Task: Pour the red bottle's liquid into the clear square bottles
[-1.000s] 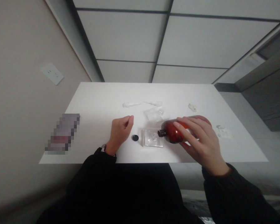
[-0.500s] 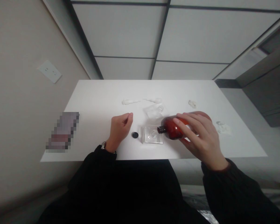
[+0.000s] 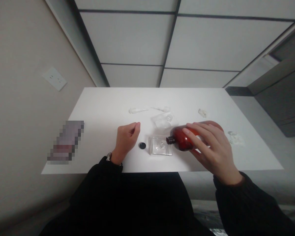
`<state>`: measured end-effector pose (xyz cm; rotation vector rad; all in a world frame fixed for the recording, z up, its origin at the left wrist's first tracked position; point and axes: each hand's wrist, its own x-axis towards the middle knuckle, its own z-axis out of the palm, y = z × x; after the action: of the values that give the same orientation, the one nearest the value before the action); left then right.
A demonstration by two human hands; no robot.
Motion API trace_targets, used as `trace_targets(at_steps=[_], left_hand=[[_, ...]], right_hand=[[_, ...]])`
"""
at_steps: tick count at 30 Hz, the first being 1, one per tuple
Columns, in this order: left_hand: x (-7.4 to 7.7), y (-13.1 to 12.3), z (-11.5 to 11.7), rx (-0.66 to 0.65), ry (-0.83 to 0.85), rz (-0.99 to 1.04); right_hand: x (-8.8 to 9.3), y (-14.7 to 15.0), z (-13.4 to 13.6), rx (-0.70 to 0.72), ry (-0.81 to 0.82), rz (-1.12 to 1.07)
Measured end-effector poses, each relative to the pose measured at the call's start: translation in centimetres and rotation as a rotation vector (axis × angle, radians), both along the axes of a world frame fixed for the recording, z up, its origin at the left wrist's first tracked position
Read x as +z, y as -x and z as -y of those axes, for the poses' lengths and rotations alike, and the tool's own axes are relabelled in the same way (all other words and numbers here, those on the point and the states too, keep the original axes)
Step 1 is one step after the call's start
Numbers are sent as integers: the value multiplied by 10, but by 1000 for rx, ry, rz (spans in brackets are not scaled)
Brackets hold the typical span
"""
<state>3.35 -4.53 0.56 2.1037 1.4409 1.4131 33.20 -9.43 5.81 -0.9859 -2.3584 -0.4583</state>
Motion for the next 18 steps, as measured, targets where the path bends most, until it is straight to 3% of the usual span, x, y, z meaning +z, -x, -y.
trace_targets(at_steps=[18], left_hand=[[-1,1,0,5,23,-3]], right_hand=[[0,-1,0,0,-9,9]])
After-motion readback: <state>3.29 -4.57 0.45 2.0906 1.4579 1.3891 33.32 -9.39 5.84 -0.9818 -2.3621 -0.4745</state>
